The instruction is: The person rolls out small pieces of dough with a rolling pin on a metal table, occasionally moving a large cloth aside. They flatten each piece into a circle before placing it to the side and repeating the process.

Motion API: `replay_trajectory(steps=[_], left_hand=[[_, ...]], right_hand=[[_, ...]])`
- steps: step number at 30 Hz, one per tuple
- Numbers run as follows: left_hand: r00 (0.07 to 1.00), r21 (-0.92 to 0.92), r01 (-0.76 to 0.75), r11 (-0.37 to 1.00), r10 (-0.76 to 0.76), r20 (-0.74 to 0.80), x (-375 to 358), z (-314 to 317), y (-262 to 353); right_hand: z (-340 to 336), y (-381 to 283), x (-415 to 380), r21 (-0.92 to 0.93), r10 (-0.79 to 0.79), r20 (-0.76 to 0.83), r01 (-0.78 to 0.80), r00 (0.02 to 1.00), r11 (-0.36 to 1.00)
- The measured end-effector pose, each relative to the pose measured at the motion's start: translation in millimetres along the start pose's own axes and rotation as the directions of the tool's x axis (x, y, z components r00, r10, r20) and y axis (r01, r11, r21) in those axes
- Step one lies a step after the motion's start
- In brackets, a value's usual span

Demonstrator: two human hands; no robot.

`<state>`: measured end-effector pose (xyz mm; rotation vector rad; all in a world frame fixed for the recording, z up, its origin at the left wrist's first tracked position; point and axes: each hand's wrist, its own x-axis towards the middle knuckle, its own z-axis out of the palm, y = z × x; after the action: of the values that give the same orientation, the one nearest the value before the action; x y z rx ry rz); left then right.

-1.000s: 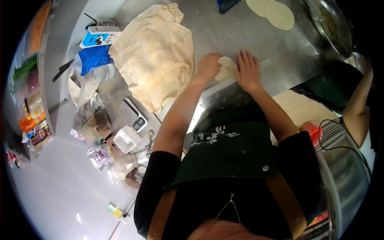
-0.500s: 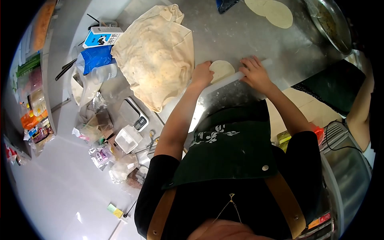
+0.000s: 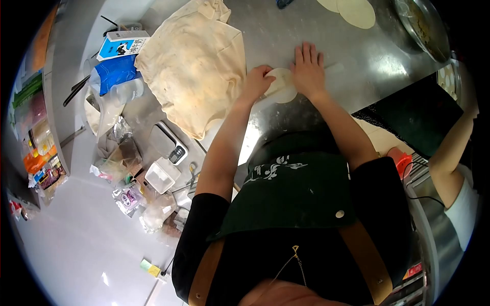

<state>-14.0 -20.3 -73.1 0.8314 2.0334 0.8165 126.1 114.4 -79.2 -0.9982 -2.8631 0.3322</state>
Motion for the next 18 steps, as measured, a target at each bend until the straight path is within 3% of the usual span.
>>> replay_trajectory(steps=[3,6,12,18], left_hand=[[1.000,0.020,0.013,1.000,-0.014,0.027,3.9,-3.5,8.7],[0.998,0.071,0.022,0.997,-0.026,0.061,3.3,-8.4,15.1],[0.992,0.286,-0.076,0.955,0.044,0.116,9.1,-4.6,24.2],[0.991,0.511,-0.117,0.852,0.071,0.110,-8.8,4.7,43.2]], right_hand=[[13.5,4.3,-9.2,0.024,-0.010,-0.061,0.012,0.998,1.000],[6.9,11.9,-39.8,-0.007,-0.044,-0.007,0.044,0.999,0.999],[9.5,-4.5,5.2,0.007,-0.014,-0.113,0.015,0.994,1.000],[-6.2,34.5,-75.3,0.273,-0.209,-0.059,0.217,0.976,0.937]])
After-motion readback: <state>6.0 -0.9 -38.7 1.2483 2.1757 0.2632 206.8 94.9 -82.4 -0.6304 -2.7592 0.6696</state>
